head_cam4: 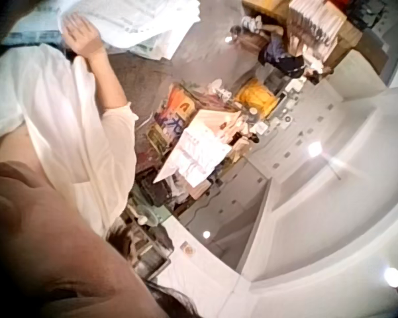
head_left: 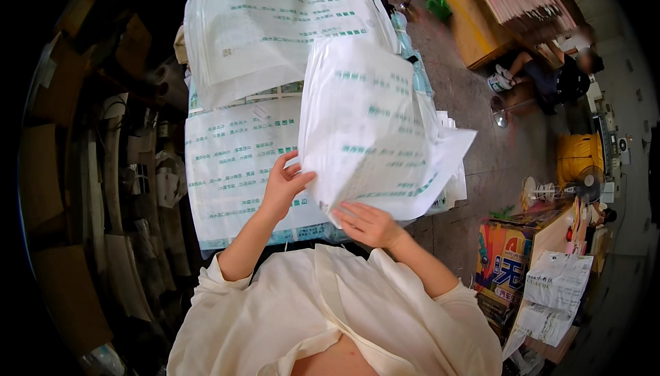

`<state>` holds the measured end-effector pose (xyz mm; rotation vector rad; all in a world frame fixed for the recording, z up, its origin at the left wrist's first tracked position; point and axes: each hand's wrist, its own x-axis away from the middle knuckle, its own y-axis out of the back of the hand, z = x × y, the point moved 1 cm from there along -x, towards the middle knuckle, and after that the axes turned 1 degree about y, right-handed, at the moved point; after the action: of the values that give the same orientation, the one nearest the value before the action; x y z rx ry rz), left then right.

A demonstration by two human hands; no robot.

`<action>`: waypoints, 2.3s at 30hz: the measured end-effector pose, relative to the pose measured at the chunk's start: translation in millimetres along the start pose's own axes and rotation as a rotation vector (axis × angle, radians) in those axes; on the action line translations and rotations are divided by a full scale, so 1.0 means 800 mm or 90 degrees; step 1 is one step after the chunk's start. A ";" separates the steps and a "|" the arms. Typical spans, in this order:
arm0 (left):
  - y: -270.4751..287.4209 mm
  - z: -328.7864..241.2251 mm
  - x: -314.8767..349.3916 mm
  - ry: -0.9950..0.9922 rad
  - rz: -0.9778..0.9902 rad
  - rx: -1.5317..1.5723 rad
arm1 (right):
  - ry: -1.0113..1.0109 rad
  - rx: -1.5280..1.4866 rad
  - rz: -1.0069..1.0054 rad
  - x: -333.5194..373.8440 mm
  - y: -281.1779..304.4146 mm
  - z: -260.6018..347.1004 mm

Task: The person folds white plastic shipping bags over items on a table and seals them using a red handheld tape dispenser. The person repeatedly smooths the bags and applies tape to the edges to secure the contents.

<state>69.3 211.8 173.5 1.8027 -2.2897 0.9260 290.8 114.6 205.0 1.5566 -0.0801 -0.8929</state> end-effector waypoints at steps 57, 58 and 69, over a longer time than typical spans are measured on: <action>0.312 0.201 0.076 -0.024 -0.563 -1.076 | -0.529 0.038 0.332 0.139 -0.204 -0.068; 0.310 0.202 0.077 -0.021 -0.563 -1.078 | -0.528 0.036 0.336 0.139 -0.203 -0.069; 0.300 0.190 0.071 -0.059 -0.513 -1.058 | -0.504 0.033 0.318 0.141 -0.197 -0.074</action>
<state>-120.6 116.5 -22.8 1.4285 -1.1122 -0.9405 334.4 138.0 7.9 1.0654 -1.0161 -1.0458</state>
